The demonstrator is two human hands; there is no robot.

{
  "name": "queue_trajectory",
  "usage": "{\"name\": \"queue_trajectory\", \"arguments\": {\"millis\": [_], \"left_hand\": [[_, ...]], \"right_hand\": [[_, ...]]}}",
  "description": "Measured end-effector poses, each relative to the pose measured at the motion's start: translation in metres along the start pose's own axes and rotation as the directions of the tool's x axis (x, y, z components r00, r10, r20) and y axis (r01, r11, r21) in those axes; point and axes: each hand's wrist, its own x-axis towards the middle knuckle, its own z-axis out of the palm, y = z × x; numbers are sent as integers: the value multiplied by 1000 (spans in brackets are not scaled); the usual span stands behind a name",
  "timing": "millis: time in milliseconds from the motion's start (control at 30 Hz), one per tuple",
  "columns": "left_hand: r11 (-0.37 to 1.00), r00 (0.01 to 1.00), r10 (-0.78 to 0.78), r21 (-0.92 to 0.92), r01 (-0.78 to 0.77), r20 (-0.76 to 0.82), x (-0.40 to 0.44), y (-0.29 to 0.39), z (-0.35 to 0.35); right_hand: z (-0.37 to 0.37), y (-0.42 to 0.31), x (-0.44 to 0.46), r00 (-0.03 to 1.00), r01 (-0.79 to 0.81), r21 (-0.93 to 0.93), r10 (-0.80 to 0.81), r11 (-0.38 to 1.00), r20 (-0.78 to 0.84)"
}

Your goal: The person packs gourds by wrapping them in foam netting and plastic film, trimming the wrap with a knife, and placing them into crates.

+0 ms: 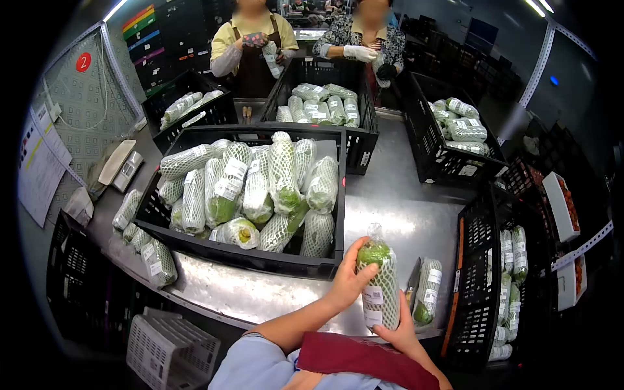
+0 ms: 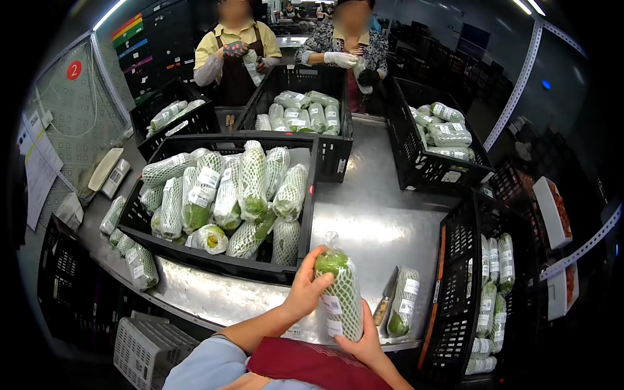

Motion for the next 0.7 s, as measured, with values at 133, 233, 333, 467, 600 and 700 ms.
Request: {"name": "queue_trajectory", "arguments": {"millis": [133, 233, 333, 467, 600, 700], "left_hand": [[999, 999, 35, -3, -35, 30, -10, 20, -11], [999, 999, 32, -30, -31, 22, -18, 24, -22], [999, 999, 37, 0, -37, 15, -27, 29, -36], [999, 999, 33, -12, -33, 22, -32, 33, -45], [999, 998, 32, -30, -31, 53, -36, 42, -47], [999, 996, 38, -8, -37, 78, -36, 44, -46]], "right_hand": [[13, -17, 1, 999, 8, -17, -8, 1000, 33], [21, -7, 0, 998, 7, -16, -6, 1000, 66], [31, 12, -2, 995, 6, 37, -9, 999, 95], [43, 12, -4, 994, -3, 56, -3, 998, 112], [53, 7, -6, 994, -15, 85, 6, 996, 109], [58, 11, -10, 997, -4, 126, -6, 992, 81]]}}
